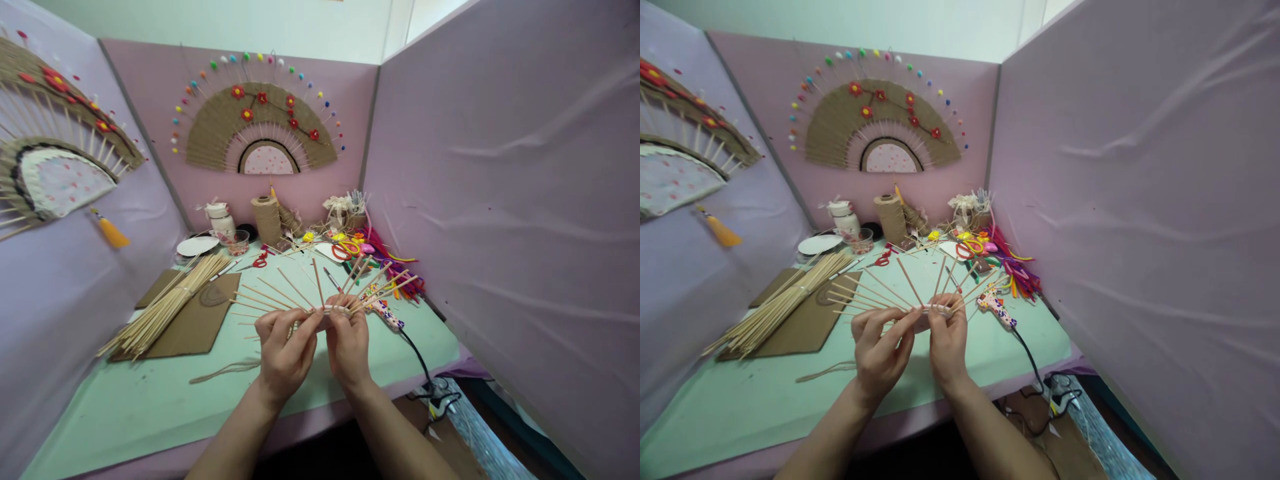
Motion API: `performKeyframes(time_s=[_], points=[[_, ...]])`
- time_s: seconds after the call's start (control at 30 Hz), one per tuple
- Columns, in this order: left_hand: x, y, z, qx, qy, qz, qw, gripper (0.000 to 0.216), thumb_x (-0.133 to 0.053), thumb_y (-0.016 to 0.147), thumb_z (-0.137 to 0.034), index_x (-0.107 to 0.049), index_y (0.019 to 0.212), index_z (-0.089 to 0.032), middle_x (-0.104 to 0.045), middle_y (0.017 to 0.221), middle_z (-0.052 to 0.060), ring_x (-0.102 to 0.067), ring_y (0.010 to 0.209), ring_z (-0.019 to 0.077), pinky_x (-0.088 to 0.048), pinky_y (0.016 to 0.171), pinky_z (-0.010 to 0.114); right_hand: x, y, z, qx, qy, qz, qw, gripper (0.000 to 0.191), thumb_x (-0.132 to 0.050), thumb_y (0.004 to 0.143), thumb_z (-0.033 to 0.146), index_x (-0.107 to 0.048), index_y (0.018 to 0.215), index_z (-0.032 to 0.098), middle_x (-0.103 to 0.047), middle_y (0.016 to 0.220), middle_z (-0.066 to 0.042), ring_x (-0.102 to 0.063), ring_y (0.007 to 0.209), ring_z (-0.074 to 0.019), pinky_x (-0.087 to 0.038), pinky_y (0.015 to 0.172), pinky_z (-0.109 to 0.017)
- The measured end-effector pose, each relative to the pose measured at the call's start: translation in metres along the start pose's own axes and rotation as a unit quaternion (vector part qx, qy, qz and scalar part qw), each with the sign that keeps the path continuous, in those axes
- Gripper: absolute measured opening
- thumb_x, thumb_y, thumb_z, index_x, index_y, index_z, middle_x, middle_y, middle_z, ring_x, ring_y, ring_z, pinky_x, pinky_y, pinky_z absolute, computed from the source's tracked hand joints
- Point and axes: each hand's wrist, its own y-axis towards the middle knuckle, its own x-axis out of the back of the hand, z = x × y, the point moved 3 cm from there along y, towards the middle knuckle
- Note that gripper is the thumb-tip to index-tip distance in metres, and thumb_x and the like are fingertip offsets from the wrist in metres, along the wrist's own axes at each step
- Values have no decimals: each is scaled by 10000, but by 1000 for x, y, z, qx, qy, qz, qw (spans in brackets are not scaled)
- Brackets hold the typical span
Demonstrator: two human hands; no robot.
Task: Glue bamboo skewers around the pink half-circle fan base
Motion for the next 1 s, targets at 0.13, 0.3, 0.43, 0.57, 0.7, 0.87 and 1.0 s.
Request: performKeyframes(time_s=[0.13, 0.3, 0.43, 0.57, 0.7, 0.87, 1.0], points=[[2, -1, 2, -16, 9, -4, 1000, 378, -647, 783, -69, -675, 1110, -257, -659, 916, 56, -516, 873, 200, -404, 812, 359, -1, -1, 1, -3, 1, 0, 1000, 151, -624, 794, 222, -481, 844, 225, -519, 812, 36, -502, 716, -113, -444, 718, -255], [3, -6, 8, -37, 37, -3, 999, 425, -694, 759, -97, -670, 1147, -269, -652, 937, 65, -500, 906, 214, -398, 814, 369, -2, -1, 2, -4, 17, 9, 1000, 154, -622, 795, 210, -470, 818, 221, -485, 791, 44, -464, 698, -104, -424, 691, -237], [3, -8, 10, -33, 36, 10, 999, 448, -681, 764, -92, -660, 1172, -275, -657, 934, 61, -513, 893, 206, -400, 825, 370, -3, -1, 2, -5, 20, 9, 1000, 157, -617, 787, 199, -464, 809, 222, -478, 778, 47, -453, 683, -103, -412, 667, -233], [7, -12, 13, -26, 1, -4, 1000, 446, -665, 760, -46, -634, 1155, -252, -671, 934, 56, -552, 872, 194, -425, 822, 372, -5, -1, 3, -6, 23, 9, 1000, 157, -620, 782, 211, -468, 821, 224, -481, 784, 44, -465, 687, -106, -416, 677, -241], [12, -16, 18, -18, -26, -61, 998, 386, -690, 726, -11, -607, 1036, -225, -688, 868, 38, -582, 832, 182, -460, 790, 356, -6, -1, 5, -13, 22, 0, 1000, 173, -626, 767, 234, -468, 837, 226, -491, 814, 33, -487, 699, -118, -434, 682, -264], [7, -12, 16, -69, -46, -56, 995, 353, -674, 759, -22, -615, 1049, -214, -743, 954, 66, -615, 909, 188, -490, 814, 353, -6, -1, 5, -4, 20, 4, 1000, 178, -637, 764, 231, -463, 803, 221, -472, 781, 39, -463, 702, -113, -415, 681, -248], [2, -10, 15, -70, -61, -50, 994, 386, -626, 803, -26, -606, 1140, -213, -754, 984, 71, -637, 952, 183, -504, 828, 343, -5, 0, 3, -8, 22, 10, 1000, 164, -634, 773, 229, -475, 809, 219, -475, 786, 41, -447, 693, -109, -402, 675, -243]])
